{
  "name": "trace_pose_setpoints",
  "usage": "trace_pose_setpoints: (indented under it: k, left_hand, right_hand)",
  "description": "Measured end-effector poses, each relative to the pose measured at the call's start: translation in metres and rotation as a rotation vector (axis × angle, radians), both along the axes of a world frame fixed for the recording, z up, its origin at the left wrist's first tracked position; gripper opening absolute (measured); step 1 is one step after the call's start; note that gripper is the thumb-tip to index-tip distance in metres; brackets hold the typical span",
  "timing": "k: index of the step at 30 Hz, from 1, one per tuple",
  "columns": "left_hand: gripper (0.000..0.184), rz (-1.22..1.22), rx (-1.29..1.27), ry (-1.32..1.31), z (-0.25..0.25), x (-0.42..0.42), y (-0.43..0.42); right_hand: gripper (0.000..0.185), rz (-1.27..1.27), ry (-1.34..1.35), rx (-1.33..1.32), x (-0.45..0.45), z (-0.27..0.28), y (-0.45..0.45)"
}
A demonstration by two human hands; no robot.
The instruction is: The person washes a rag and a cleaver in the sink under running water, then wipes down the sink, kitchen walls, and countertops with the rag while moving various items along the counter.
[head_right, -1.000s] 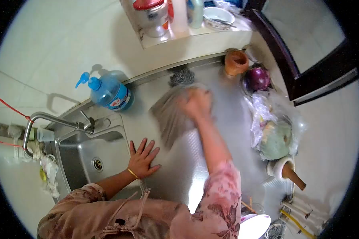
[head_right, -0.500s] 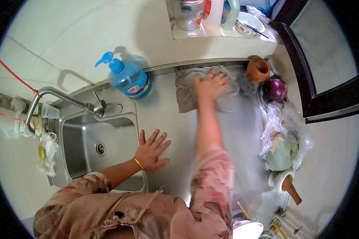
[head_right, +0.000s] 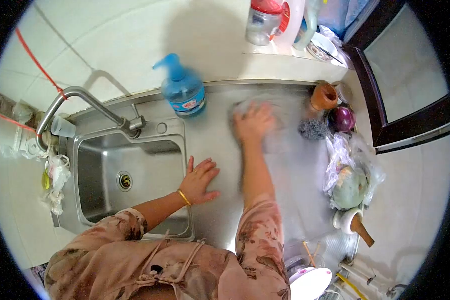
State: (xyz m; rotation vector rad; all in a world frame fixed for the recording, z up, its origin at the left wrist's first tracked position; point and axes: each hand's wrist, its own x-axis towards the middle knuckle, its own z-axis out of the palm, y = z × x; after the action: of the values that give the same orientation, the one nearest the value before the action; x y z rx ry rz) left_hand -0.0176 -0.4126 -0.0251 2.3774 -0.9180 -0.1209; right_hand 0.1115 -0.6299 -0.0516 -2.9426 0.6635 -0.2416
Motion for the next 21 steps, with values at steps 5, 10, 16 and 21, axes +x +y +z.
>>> trace_pose_setpoints:
  k: [5, 10, 16, 21]
  left_hand:
    - [0.099, 0.631, -0.54, -0.217, 0.058, 0.085, 0.012]
    - [0.082, 0.608, -0.494, 0.112, 0.132, 0.2, 0.004]
    - [0.053, 0.638, -0.375, 0.148, 0.125, 0.229, 0.014]
    - [0.034, 0.49, -0.657, -0.098, 0.136, 0.156, 0.069]
  right_hand:
    - [0.069, 0.715, 0.155, 0.152, -0.107, 0.039, 0.087]
    - [0.069, 0.394, 0.106, 0.063, -0.092, 0.026, 0.019]
    - [0.066, 0.269, -0.01, -0.11, 0.0, 0.013, 0.09]
    - [0.062, 0.316, -0.068, -0.037, -0.001, 0.0, 0.053]
